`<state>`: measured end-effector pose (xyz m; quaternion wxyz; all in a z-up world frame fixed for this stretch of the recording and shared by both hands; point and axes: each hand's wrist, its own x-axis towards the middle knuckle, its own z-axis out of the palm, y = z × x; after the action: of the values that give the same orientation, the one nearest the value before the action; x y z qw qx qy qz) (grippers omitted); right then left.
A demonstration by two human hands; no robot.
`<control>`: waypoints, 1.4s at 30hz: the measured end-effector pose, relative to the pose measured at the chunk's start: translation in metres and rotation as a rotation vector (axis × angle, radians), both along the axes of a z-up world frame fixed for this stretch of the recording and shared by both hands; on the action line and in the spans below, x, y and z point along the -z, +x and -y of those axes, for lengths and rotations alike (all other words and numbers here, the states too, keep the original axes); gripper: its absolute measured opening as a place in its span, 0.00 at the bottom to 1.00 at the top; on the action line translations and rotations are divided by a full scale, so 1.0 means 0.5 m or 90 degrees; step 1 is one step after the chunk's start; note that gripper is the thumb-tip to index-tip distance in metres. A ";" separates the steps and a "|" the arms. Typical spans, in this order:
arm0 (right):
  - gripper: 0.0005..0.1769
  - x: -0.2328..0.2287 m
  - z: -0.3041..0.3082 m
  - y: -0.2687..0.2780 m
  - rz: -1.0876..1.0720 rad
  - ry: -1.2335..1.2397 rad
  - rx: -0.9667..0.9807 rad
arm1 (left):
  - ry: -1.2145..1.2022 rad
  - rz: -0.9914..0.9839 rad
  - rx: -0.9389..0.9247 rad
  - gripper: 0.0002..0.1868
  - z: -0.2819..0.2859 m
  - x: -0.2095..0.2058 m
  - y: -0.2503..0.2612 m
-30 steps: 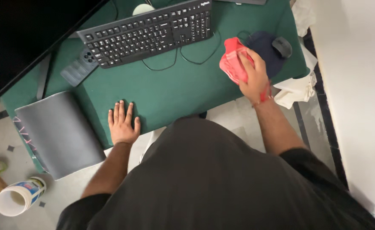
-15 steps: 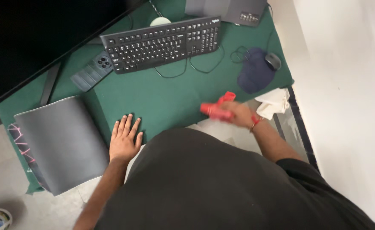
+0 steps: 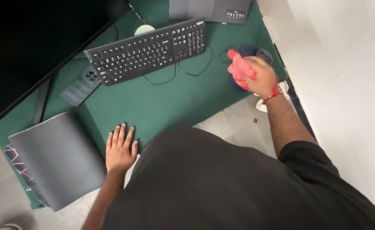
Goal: The person cleans a black external hard drive with a red cloth and places it back into its packaging. They then remove a large mousepad from the desk, wipe the green desk surface with the cloth, and place the mousepad back down. Finally, they move the keyboard and mouse to the side.
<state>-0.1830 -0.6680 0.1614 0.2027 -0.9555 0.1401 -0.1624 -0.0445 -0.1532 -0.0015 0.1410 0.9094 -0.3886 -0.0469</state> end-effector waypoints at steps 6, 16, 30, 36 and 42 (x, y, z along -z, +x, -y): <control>0.30 0.112 0.113 0.118 -0.083 0.069 -0.130 | -0.005 0.008 -0.091 0.30 0.036 0.011 -0.001; 0.16 0.215 0.044 0.066 -0.608 0.683 -0.215 | 0.034 -0.042 -0.254 0.35 0.106 0.062 -0.038; 0.19 0.187 -0.099 0.067 -0.562 0.040 -0.386 | 0.033 -0.077 -0.155 0.36 0.078 0.065 -0.004; 0.33 0.167 -0.125 0.083 -0.262 0.195 -0.283 | 0.024 -0.096 -0.105 0.35 0.050 0.051 0.001; 0.29 0.186 -0.151 0.154 -0.553 -0.147 -0.177 | 0.033 -0.102 -0.033 0.33 0.020 0.026 0.031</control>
<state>-0.1060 -0.5928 0.0682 0.0372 -0.9609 0.0633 0.2670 -0.0290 -0.1632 -0.0144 0.1493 0.9158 -0.3511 -0.1255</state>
